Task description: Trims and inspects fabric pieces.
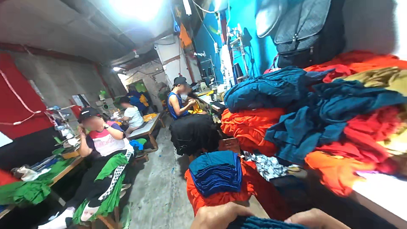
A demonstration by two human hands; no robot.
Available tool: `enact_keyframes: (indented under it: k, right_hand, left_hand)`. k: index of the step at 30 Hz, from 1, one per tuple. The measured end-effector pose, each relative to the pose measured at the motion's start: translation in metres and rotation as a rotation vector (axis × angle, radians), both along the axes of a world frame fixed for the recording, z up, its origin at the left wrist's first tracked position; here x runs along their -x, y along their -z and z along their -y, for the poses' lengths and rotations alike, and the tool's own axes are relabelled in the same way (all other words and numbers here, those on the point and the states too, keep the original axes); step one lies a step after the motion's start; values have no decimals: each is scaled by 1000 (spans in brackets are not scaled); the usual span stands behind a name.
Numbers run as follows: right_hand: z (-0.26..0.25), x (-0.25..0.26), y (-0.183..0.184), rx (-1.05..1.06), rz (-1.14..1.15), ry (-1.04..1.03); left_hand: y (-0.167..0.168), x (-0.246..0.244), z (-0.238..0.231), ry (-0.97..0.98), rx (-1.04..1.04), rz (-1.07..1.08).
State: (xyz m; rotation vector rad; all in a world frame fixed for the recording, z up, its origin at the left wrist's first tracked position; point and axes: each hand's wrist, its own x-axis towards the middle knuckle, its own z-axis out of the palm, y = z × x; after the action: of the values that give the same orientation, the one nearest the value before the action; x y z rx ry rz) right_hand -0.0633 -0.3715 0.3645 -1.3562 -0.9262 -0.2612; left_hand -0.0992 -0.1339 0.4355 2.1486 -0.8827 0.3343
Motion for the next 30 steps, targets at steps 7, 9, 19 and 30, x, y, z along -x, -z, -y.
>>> enact_keyframes:
  k: [7, 9, 19, 30]
  right_hand:
    - [-37, 6, -22, -55, -47, 156]
    - [-41, 5, -29, -102, -2, 108]
    - [-59, -9, -19, -91, 74, -12]
    - [-62, -37, -12, -244, 108, 156]
  left_hand:
    - [-50, -12, -11, 87, -355, -275]
    - [-53, -9, -19, 59, -305, -192]
    - [-52, -9, -21, 13, -285, -84]
    - [-34, -37, 7, -94, -116, 80]
